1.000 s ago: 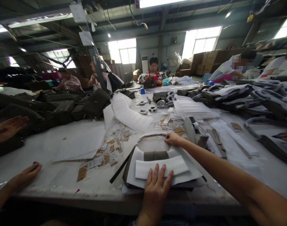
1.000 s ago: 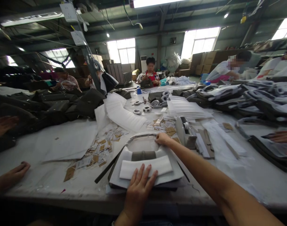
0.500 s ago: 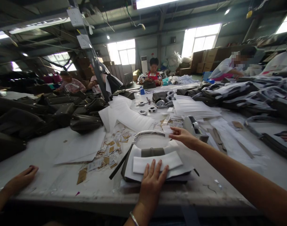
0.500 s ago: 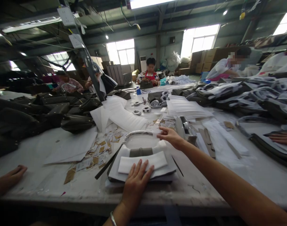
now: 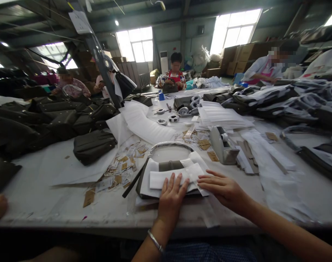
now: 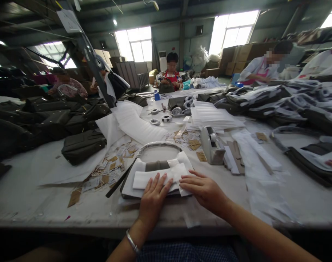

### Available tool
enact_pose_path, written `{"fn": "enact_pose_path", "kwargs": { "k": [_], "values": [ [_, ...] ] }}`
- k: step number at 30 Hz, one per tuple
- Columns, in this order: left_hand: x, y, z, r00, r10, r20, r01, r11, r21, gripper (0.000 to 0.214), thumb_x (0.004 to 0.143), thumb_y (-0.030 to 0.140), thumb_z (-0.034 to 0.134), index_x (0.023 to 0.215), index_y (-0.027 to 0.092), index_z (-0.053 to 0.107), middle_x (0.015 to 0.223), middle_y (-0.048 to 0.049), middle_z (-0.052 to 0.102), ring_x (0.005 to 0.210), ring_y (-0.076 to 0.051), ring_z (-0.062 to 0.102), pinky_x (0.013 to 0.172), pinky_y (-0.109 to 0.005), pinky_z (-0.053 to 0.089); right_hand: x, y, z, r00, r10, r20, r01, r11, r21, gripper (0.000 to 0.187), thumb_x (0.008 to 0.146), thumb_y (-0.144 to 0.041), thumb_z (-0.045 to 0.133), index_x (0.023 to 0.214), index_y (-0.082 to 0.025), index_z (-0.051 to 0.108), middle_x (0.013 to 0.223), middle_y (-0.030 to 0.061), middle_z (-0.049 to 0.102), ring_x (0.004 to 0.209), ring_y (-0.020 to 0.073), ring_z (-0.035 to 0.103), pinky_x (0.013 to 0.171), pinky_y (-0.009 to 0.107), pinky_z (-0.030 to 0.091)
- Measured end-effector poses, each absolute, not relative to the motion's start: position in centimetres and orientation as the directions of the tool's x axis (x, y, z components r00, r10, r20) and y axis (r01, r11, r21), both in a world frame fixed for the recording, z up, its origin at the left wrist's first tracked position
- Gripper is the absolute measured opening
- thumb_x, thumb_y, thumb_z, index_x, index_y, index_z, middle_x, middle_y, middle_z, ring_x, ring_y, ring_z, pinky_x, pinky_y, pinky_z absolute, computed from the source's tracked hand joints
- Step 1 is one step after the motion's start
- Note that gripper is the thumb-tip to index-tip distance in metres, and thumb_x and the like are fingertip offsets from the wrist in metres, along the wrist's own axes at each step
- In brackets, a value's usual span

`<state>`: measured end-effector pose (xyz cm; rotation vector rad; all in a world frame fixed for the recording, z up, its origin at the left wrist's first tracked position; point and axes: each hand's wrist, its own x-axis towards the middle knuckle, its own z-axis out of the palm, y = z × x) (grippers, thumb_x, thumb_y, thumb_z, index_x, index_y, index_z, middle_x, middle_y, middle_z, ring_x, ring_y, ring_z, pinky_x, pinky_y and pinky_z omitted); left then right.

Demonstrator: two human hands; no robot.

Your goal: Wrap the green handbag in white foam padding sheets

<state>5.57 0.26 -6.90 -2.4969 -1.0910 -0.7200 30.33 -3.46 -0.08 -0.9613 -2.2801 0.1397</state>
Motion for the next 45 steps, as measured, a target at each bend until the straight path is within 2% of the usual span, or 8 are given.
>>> {"fn": "enact_pose_path", "kwargs": {
  "k": [8,12,15,19,28,35,40,45],
  "values": [
    [5.9,0.6,-6.0,0.586,0.621,0.520,0.751,-0.658,-0.060,0.058,0.095,0.015,0.054,0.149,0.030,0.040,0.152,-0.0030,0.048,0.139,-0.029,0.045,0.110,-0.050,0.046,29.9,-5.3,-3.4,-0.536,0.608,0.586,0.707,0.702,-0.083,0.055,0.097,-0.004,0.048,0.148,-0.025,0.046,0.136,0.0057,0.061,0.134,0.0194,0.049,0.120,0.043,0.033],
    [5.9,0.5,-5.2,0.602,0.646,0.468,0.746,-0.665,-0.042,0.064,0.093,0.012,0.055,0.151,0.033,0.036,0.150,-0.0051,0.050,0.139,-0.029,0.045,0.110,-0.051,0.045,30.3,-5.7,-3.9,-0.564,0.640,0.522,0.677,0.720,-0.152,0.052,0.096,-0.029,0.062,0.146,-0.023,0.049,0.143,0.0098,0.055,0.139,0.0261,0.043,0.119,0.049,0.031],
    [5.8,0.3,-5.1,0.607,0.656,0.448,0.743,-0.668,-0.028,0.067,0.092,0.011,0.055,0.152,0.033,0.034,0.151,-0.0060,0.049,0.141,-0.029,0.043,0.111,-0.051,0.044,30.5,-5.9,-3.0,-0.547,0.675,0.496,0.630,0.722,-0.288,0.058,0.096,-0.043,0.057,0.149,-0.021,0.046,0.145,0.0120,0.053,0.138,0.0291,0.045,0.118,0.051,0.035],
    [5.7,0.2,-5.3,0.606,0.655,0.452,0.737,-0.676,-0.008,0.065,0.091,0.009,0.053,0.151,0.028,0.037,0.153,-0.0060,0.047,0.143,-0.030,0.040,0.114,-0.052,0.041,30.3,-5.2,-2.2,-0.364,0.732,0.575,0.672,0.635,-0.382,0.050,0.102,-0.025,0.048,0.151,-0.029,0.041,0.135,0.0065,0.063,0.124,0.0228,0.060,0.107,0.039,0.050],
    [5.8,0.2,-5.1,0.604,0.669,0.434,0.742,-0.670,0.000,0.068,0.090,0.008,0.054,0.151,0.031,0.036,0.152,-0.0041,0.048,0.143,-0.029,0.041,0.114,-0.051,0.041,29.5,-3.1,-3.1,-0.340,0.697,0.632,0.775,0.588,-0.232,0.041,0.098,-0.022,0.058,0.138,-0.031,0.058,0.127,0.0072,0.066,0.104,0.0224,0.065,0.095,0.039,0.057],
    [5.8,0.2,-5.0,0.600,0.678,0.424,0.740,-0.672,0.028,0.064,0.092,0.013,0.056,0.150,0.034,0.039,0.154,-0.0033,0.046,0.143,-0.030,0.040,0.113,-0.053,0.042,28.4,-4.3,-3.8,-0.377,0.675,0.635,0.761,0.616,-0.204,0.056,0.099,-0.023,0.056,0.152,-0.026,0.039,0.142,0.0092,0.057,0.140,0.0278,0.043,0.120,0.057,0.029],
    [5.8,0.2,-4.9,0.603,0.689,0.402,0.739,-0.673,0.045,0.062,0.093,0.015,0.056,0.149,0.033,0.040,0.154,-0.0037,0.045,0.143,-0.030,0.040,0.114,-0.054,0.041,28.8,-4.9,-2.3,-0.364,0.700,0.615,0.730,0.624,-0.279,0.055,0.101,-0.014,0.046,0.155,-0.022,0.034,0.140,0.0108,0.058,0.131,0.0219,0.054,0.115,0.045,0.042],
    [5.8,0.3,-4.8,0.605,0.682,0.411,0.737,-0.674,0.035,0.061,0.093,0.015,0.055,0.149,0.033,0.040,0.153,-0.0038,0.046,0.143,-0.031,0.040,0.113,-0.054,0.041,29.8,-3.8,-1.4,-0.381,0.676,0.631,0.708,0.652,-0.272,0.052,0.099,-0.009,0.048,0.148,-0.028,0.046,0.125,0.0053,0.069,0.111,0.0184,0.068,0.100,0.034,0.056]
  ]
}}
